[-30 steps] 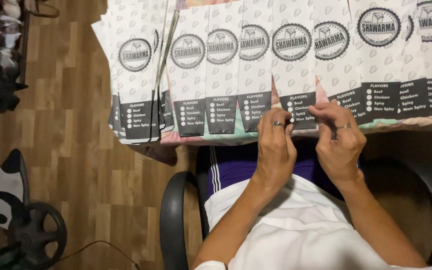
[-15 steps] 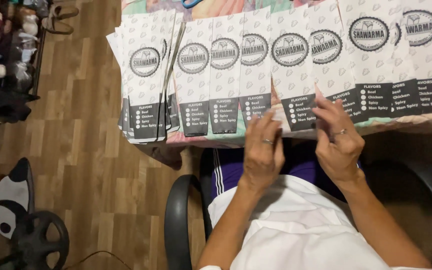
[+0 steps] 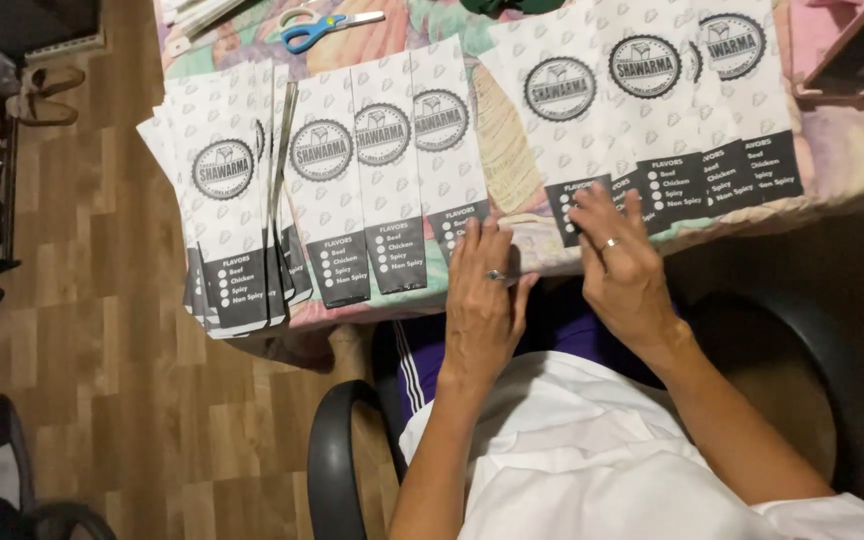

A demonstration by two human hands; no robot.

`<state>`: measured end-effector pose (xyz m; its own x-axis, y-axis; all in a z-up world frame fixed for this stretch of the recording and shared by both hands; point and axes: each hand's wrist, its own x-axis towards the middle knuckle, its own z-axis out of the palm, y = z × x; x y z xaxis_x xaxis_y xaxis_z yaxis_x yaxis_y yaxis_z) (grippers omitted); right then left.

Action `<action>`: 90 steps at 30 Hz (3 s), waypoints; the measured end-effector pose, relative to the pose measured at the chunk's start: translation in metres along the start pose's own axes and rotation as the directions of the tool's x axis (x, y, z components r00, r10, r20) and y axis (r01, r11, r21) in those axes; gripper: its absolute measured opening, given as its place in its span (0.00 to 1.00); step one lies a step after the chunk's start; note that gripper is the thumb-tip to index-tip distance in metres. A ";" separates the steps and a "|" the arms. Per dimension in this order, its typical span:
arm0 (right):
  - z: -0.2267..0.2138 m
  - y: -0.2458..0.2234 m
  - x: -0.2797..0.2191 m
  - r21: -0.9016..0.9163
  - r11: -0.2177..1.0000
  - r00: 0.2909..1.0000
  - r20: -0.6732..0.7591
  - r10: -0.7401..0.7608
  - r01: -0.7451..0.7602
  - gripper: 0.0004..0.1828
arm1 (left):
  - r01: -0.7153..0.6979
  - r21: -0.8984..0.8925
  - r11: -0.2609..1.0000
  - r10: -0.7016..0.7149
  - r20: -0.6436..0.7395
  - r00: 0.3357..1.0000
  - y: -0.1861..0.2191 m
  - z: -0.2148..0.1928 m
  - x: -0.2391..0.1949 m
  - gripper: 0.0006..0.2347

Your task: Folding and gluing paper food wrappers at a workspace.

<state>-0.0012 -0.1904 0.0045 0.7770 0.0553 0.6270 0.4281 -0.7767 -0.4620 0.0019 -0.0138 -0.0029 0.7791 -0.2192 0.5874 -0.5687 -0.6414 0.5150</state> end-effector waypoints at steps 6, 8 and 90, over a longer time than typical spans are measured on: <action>0.008 -0.032 0.012 0.138 0.989 0.998 0.020 -0.052 0.048 0.15 | 0.028 -0.058 0.998 -0.032 -0.065 0.997 0.001 -0.027 -0.001 0.23; 0.015 -0.039 0.013 0.202 0.976 0.995 0.049 -0.087 0.076 0.15 | 0.037 -0.036 0.999 -0.039 -0.078 0.996 -0.004 -0.039 -0.006 0.22; 0.031 -0.042 0.015 0.195 0.979 0.999 0.010 0.050 -0.051 0.09 | 0.231 -0.147 0.962 -0.265 -0.284 0.922 0.005 0.010 -0.002 0.06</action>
<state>0.0063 -0.1373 0.0139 0.8023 0.0224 0.5966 0.4695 -0.6409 -0.6073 0.0002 -0.0236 -0.0073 0.7937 0.1762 0.5822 -0.4058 -0.5596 0.7226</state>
